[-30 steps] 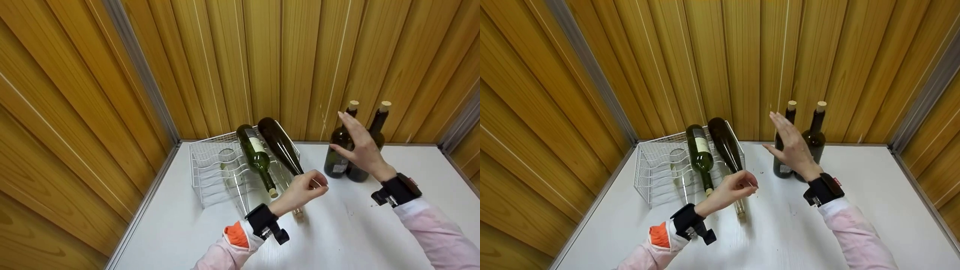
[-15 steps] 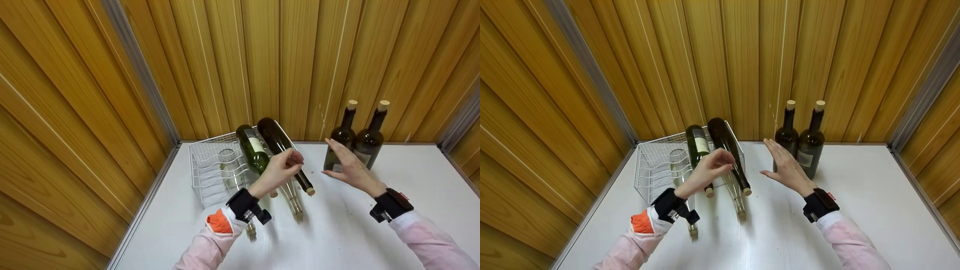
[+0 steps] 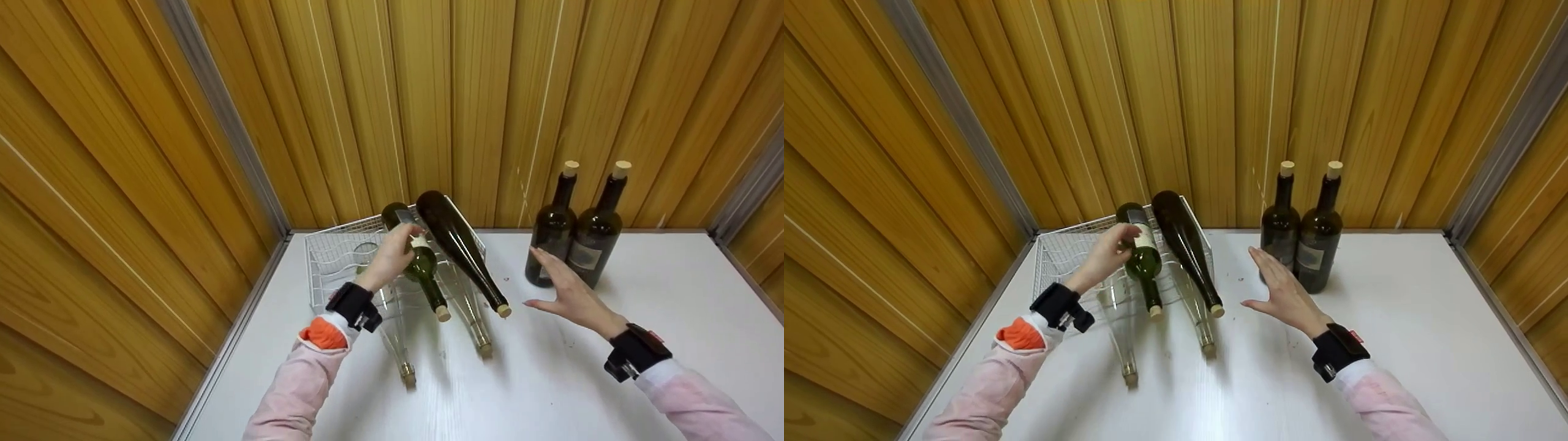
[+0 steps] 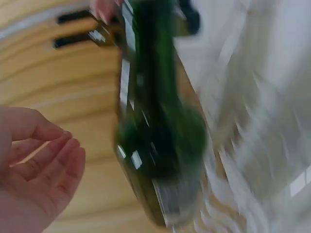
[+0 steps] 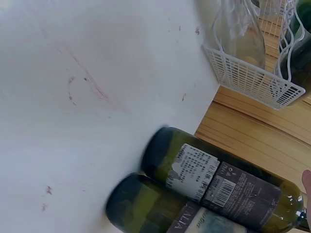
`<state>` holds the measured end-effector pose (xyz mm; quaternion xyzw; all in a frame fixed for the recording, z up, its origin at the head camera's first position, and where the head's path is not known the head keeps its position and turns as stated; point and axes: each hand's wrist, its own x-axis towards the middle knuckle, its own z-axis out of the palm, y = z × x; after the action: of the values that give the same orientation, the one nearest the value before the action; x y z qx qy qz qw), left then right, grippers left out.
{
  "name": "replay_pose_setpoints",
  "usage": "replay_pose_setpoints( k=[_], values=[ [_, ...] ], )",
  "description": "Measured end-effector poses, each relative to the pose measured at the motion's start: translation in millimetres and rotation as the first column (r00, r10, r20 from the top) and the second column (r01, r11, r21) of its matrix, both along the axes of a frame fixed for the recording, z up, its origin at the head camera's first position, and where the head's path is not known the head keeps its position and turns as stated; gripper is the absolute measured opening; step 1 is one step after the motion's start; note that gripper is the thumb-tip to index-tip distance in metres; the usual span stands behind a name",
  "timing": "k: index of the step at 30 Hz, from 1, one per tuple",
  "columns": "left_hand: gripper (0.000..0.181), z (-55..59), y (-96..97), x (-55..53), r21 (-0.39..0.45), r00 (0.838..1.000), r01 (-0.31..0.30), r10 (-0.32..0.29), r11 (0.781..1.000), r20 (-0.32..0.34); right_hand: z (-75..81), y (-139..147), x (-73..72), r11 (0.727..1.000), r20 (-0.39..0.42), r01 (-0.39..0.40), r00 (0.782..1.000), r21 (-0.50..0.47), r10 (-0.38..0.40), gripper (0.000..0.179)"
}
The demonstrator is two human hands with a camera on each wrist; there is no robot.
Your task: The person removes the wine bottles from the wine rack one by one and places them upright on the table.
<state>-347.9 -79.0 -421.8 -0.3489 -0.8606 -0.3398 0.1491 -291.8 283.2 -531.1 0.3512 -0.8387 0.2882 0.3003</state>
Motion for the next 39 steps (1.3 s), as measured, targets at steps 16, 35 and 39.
replay_pose_setpoints(
  k=[16,35,39],
  values=[
    [0.083,-27.3,-49.8,-54.8,-0.555,0.902,-0.122,-0.141,0.822,-0.408,-12.1,-1.4,17.8,0.998,0.094,0.040,0.995,-0.039,-0.036,0.102],
    [0.086,-36.4,-33.1,-71.9,-0.633,0.902,-0.213,-0.099,0.744,-0.420,-19.7,-4.6,29.2,0.994,0.144,0.073,0.988,-0.081,-0.061,0.105],
    [0.084,-41.0,-31.1,-73.1,-0.627,0.895,-0.249,-0.072,0.738,-0.440,-21.0,-5.5,30.9,0.994,0.150,0.070,0.987,-0.084,-0.057,0.104]
  ],
)
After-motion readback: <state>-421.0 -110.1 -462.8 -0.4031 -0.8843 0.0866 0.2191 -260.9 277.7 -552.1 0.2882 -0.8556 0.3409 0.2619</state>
